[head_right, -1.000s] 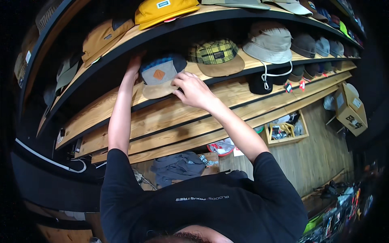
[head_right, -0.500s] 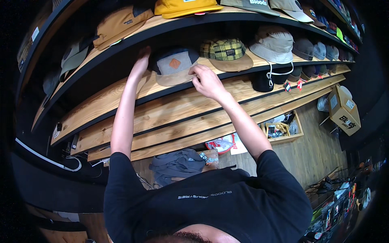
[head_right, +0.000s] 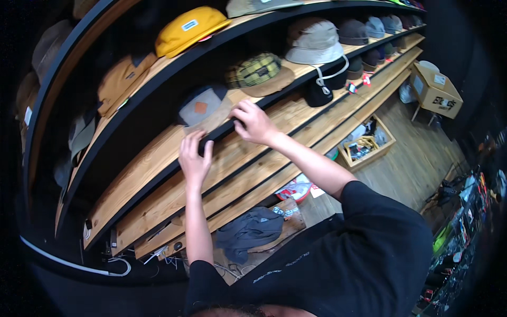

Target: The person is removing hats from a storage box, cleaning them with a wooden brush, and placing them onto display shelves.

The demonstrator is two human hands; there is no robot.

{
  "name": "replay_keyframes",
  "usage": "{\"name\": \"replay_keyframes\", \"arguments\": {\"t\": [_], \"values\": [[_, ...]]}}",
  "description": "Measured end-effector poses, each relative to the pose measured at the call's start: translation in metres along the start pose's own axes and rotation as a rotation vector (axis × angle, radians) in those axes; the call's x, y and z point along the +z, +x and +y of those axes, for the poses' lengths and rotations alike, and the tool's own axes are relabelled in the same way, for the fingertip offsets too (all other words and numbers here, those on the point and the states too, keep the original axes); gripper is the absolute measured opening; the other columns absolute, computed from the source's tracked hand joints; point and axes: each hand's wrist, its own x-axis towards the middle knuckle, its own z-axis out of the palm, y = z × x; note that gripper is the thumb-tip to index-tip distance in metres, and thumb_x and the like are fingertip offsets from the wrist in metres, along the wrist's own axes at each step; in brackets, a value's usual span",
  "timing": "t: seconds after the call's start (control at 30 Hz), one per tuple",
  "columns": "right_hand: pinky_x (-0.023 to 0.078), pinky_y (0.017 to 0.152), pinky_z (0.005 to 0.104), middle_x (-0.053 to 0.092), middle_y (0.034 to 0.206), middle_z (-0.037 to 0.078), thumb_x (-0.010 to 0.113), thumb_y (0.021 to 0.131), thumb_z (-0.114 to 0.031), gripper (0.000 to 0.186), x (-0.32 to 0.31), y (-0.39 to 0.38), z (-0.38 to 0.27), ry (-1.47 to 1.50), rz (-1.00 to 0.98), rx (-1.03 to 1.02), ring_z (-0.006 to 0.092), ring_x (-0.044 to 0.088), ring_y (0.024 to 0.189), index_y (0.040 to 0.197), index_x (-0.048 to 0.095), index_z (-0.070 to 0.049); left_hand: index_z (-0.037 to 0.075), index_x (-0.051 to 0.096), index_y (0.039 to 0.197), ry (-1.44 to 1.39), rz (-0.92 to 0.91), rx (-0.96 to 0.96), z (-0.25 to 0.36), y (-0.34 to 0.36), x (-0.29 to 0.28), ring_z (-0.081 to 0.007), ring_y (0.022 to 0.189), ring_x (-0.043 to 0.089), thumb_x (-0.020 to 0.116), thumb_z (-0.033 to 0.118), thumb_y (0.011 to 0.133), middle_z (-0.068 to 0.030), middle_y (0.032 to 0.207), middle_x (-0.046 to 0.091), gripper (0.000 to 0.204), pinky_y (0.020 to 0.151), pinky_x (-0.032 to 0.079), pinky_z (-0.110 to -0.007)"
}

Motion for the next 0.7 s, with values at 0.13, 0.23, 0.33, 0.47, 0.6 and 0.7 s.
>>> {"name": "replay_keyframes", "arguments": {"t": [0.13, 0.23, 0.33, 0.47, 0.6, 0.7], "values": [[0.048, 0.087, 0.0396, 0.057, 0.099, 0.014, 0.060, 0.071, 0.000, 0.023, -0.014, -0.005, 0.008, 0.055, -0.040, -0.040, 0.0327, 0.056, 0.099, 0.094, 0.059, -0.002, 0.007, 0.065, 0.096, 0.077, 0.205, 0.051, 0.007, 0.004, 0.021, -0.0266, 0.097, 0.062, 0.065, 0.013, 0.081, -0.0078, 0.101, 0.066, 0.017, 0.086, 0.047, -0.038], [0.045, 0.098, 0.0441, 0.057, 0.114, 0.017, 0.061, 0.067, 0.003, 0.021, -0.034, -0.022, 0.020, 0.102, -0.053, -0.154, 0.0351, 0.054, 0.114, 0.087, 0.060, -0.003, 0.005, 0.063, 0.098, 0.157, 0.301, -0.018, 0.034, 0.005, 0.031, -0.0320, 0.113, 0.053, 0.065, 0.009, 0.079, -0.0098, 0.106, 0.062, 0.020, 0.099, 0.039, -0.043], [0.047, 0.093, 0.0440, 0.058, 0.104, 0.013, 0.062, 0.070, -0.002, 0.016, -0.058, -0.058, 0.045, 0.165, -0.061, -0.118, 0.0342, 0.055, 0.110, 0.085, 0.060, -0.005, 0.008, 0.060, 0.099, 0.197, 0.383, 0.097, 0.087, 0.002, 0.069, -0.0308, 0.123, 0.046, 0.061, 0.006, 0.079, -0.0097, 0.115, 0.058, 0.021, 0.112, 0.025, -0.053], [0.048, 0.081, 0.0416, 0.058, 0.089, 0.011, 0.063, 0.080, -0.010, 0.011, -0.114, -0.146, 0.109, 0.123, -0.279, 0.205, 0.0303, 0.058, 0.089, 0.090, 0.062, -0.005, 0.005, 0.063, 0.090, -0.349, -0.073, 0.137, 0.165, -0.020, 0.176, -0.0324, 0.094, 0.060, 0.061, 0.003, 0.080, -0.0131, 0.092, 0.064, 0.011, 0.084, 0.047, -0.042], [0.051, 0.070, 0.0424, 0.063, 0.084, 0.013, 0.062, 0.085, -0.017, 0.013, -0.215, -0.271, 0.181, 0.069, -0.561, 0.562, 0.0332, 0.064, 0.080, 0.092, 0.064, -0.007, 0.003, 0.063, 0.102, -0.715, -0.755, -0.093, 0.199, -0.083, 0.323, -0.0347, 0.098, 0.063, 0.064, 0.020, 0.087, -0.0187, 0.098, 0.065, 0.023, 0.084, 0.050, -0.041], [0.052, 0.068, 0.0423, 0.067, 0.080, 0.014, 0.063, 0.084, -0.025, 0.019, -0.327, -0.373, 0.201, -0.020, -0.522, 0.970, 0.0316, 0.066, 0.076, 0.087, 0.066, -0.007, 0.002, 0.057, 0.123, -0.649, -1.362, -0.174, 0.200, -0.150, 0.423, -0.0258, 0.102, 0.064, 0.069, 0.028, 0.086, -0.0170, 0.114, 0.066, 0.046, 0.088, 0.050, -0.036]]}}
